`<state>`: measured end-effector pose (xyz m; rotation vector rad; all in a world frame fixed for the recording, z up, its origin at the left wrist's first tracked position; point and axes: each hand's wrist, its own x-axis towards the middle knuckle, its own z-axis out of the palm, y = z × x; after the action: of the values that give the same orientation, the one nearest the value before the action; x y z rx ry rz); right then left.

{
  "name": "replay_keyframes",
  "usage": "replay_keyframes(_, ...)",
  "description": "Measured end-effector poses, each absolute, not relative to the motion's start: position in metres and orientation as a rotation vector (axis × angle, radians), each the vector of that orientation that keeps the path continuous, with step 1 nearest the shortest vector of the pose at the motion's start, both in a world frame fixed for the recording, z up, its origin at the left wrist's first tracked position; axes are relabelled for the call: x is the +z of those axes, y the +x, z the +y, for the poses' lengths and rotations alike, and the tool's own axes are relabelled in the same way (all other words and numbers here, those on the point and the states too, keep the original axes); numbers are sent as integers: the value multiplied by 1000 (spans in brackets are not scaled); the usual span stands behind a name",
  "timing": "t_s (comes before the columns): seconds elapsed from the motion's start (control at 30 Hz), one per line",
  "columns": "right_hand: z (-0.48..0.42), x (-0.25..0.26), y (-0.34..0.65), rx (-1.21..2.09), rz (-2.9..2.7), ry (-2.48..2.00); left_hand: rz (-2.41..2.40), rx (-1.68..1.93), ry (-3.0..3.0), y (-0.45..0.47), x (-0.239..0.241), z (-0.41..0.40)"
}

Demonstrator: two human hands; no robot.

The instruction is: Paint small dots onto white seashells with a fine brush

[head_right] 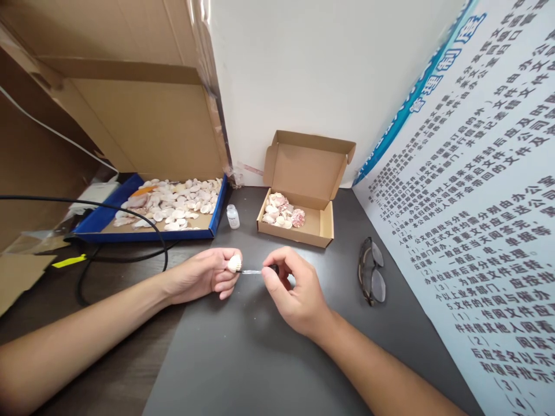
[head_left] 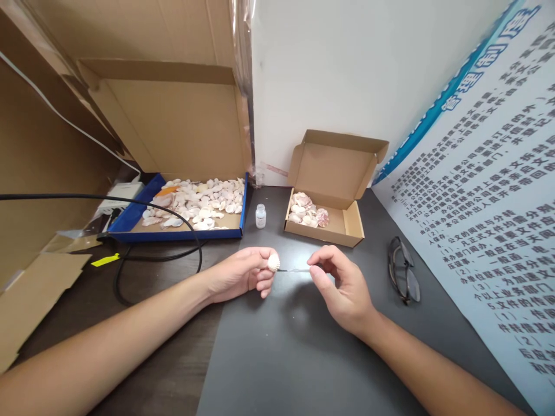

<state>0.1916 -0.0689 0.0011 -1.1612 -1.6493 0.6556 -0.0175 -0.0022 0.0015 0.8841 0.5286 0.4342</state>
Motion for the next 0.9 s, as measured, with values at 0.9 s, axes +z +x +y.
replay_keyframes(0.9,-71,2,190,772,-1594,-1218,507,458,876,-18,-1,-1)
